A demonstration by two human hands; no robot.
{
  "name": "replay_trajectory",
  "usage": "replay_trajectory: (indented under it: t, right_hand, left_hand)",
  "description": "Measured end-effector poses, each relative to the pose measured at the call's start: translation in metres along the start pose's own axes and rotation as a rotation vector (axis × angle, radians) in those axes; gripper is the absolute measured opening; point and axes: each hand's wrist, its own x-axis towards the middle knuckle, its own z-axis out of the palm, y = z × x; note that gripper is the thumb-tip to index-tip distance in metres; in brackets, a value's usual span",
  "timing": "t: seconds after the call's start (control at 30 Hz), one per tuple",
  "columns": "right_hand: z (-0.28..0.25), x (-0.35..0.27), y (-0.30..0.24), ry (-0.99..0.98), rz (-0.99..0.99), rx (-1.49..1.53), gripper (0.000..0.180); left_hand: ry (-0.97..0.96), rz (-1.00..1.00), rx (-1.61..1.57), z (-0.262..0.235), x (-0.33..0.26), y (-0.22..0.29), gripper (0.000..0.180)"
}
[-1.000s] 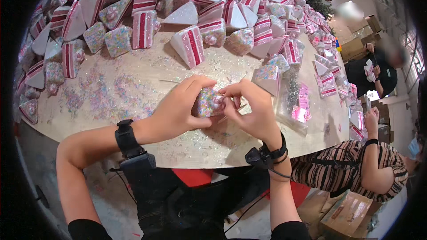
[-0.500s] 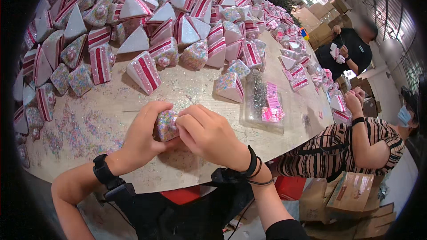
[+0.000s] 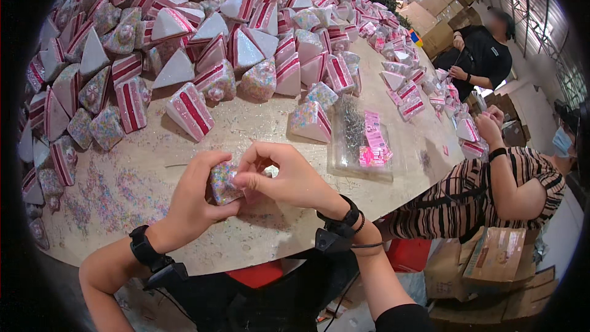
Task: Assembling and packaging triangular cake-slice-shaped boxes filled with colorful decorative foam beads.
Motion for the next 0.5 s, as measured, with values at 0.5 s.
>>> replay_trajectory:
  t: [0.5]
  right_hand:
    - [0.0042,-0.0065,0.0008,0.066,-0.340,-0.584,0.016]
  left_hand:
    - [-0.036,0.055,-0.028,-0.0032,0.0016,0.0019,0.072]
